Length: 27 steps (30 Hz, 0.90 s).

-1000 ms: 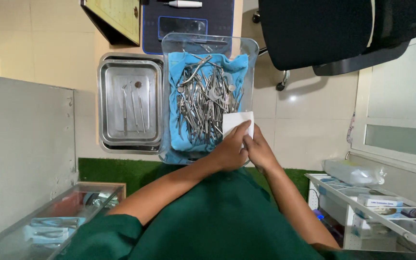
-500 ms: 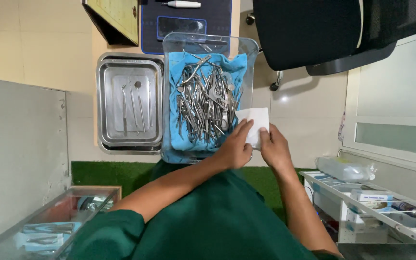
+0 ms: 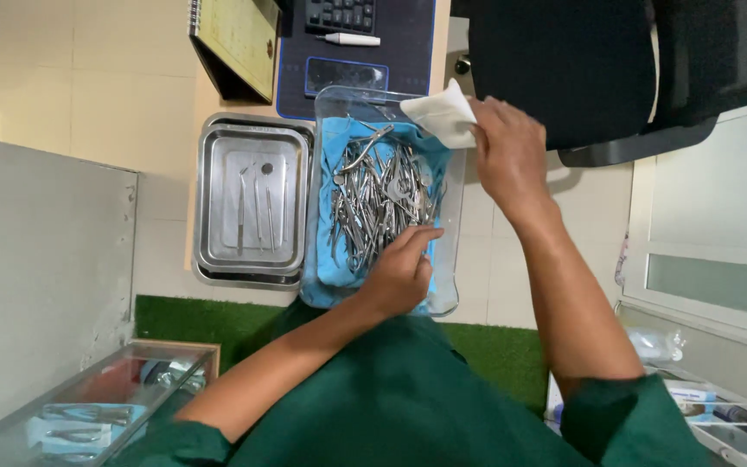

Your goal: The person wipes a metal tray with a white paper towel, then picks up various surgical instruments from a plastic container and places them into the tray. The person then carries the tray to a sterilizer, places it inside, and returns to continue sorting instruments.

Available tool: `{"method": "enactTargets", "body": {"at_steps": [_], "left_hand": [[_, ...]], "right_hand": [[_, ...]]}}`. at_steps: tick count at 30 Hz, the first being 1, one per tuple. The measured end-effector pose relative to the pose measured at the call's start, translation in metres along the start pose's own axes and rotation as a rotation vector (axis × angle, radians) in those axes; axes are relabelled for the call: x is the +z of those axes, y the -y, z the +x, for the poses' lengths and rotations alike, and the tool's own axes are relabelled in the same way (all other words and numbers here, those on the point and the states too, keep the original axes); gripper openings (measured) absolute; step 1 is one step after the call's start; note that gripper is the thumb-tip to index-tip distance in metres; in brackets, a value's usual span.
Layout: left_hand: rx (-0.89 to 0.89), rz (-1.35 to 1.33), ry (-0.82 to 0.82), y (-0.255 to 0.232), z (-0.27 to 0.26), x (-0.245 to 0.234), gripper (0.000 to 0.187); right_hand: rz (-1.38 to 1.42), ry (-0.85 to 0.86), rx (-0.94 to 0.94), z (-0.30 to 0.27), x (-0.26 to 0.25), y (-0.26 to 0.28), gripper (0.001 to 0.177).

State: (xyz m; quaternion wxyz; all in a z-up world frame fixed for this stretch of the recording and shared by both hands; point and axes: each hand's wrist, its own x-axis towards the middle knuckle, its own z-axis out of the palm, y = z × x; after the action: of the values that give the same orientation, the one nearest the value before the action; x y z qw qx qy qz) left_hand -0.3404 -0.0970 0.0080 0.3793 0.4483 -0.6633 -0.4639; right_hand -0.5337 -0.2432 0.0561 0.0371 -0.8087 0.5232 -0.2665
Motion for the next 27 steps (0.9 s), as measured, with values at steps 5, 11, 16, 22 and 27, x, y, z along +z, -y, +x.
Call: {"method": "enactTargets", "body": {"at_steps": [5,11,16,22,27], "left_hand": [[-0.056,0.035,-0.005,-0.002,-0.022,-0.027,0.034],[-0.259,-0.017,-0.098,-0.009,-0.043,-0.062,0.031],[-0.187,0.008,-0.208,0.008,-0.039,-0.07,0.035],[-0.199,-0.003,-0.248,0.024,0.055,-0.062,0.043],[-0.198,0.161,-0.284,0.054,0.161,-0.05,0.069]], "right_hand": [[-0.32,0.202,-0.106,0.057,0.061,-0.028,0.035],[-0.379,0.132,-0.124,0.07,0.029,0.005,0.035],[-0.503,0.097,-0.178,0.045,0.051,-0.013,0.054],[-0.093,0.061,0.014,0.027,0.067,-0.016,0.04],[0.038,-0.184,-0.065,0.021,0.051,0.005,0.033]]}}
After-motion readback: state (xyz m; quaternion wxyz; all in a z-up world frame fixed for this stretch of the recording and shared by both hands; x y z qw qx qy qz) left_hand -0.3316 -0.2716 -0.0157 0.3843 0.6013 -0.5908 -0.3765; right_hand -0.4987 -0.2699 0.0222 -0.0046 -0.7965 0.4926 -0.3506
